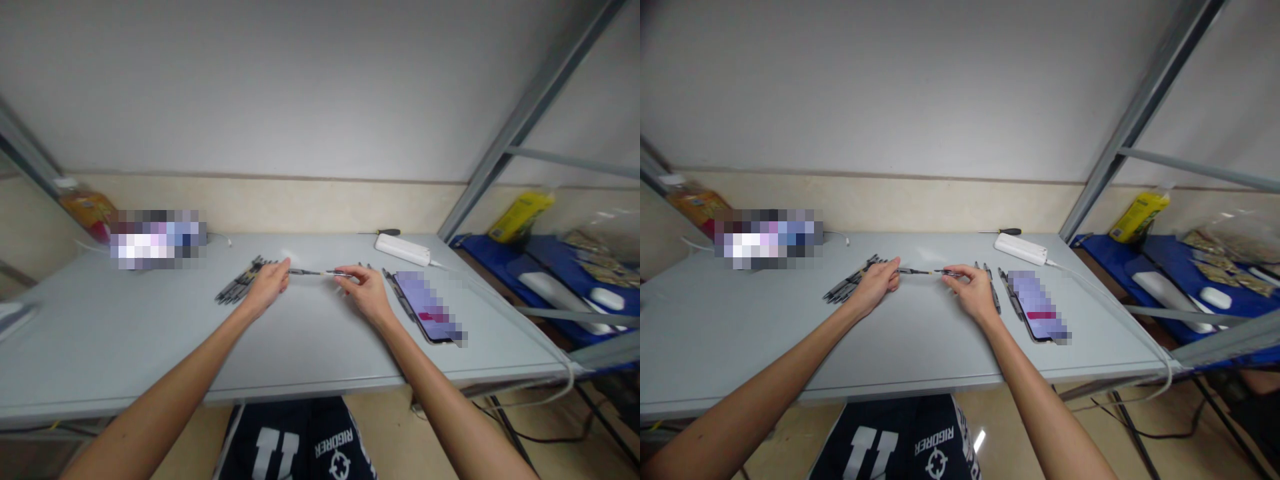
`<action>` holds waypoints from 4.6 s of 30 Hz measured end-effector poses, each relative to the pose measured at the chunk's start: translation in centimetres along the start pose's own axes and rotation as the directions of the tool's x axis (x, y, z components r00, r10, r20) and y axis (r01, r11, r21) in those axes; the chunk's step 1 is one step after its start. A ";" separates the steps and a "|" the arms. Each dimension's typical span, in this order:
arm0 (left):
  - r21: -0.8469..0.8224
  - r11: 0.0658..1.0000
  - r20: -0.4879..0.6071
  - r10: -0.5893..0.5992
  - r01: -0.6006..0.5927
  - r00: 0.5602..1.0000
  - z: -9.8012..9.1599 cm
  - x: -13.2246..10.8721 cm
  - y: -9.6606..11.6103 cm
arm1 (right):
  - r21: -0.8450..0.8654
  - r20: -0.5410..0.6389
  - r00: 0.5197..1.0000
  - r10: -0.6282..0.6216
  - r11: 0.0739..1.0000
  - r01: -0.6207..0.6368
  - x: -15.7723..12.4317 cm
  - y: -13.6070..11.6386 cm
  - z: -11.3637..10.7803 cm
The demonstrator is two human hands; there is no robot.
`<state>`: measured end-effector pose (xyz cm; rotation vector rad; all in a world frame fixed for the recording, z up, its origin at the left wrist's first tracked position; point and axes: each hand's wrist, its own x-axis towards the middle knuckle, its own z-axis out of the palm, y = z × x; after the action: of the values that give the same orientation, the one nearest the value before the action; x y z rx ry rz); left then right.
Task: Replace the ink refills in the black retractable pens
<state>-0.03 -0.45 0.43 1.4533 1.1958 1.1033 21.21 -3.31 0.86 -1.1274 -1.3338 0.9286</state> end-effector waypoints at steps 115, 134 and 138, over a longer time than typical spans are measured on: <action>-0.087 0.991 0.196 0.115 -0.099 0.974 0.1 -0.7 0.4 | -0.326 0.183 0.978 -0.100 0.932 0.156 -0.6 -0.6 0.0; 0.038 0.963 0.091 0.263 -0.267 0.961 0.6 -1.1 0.5 | -0.136 0.225 0.971 0.075 0.990 -0.045 -0.5 -1.2 -0.2; 0.006 0.968 0.079 0.249 -0.250 0.965 0.7 -1.2 0.8 | -0.043 0.191 0.974 0.119 0.993 -0.112 -0.5 -1.2 -0.1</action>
<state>0.64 -1.77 0.99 1.6782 0.9880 1.1953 21.13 -4.09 1.92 -1.1727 -1.4556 1.1287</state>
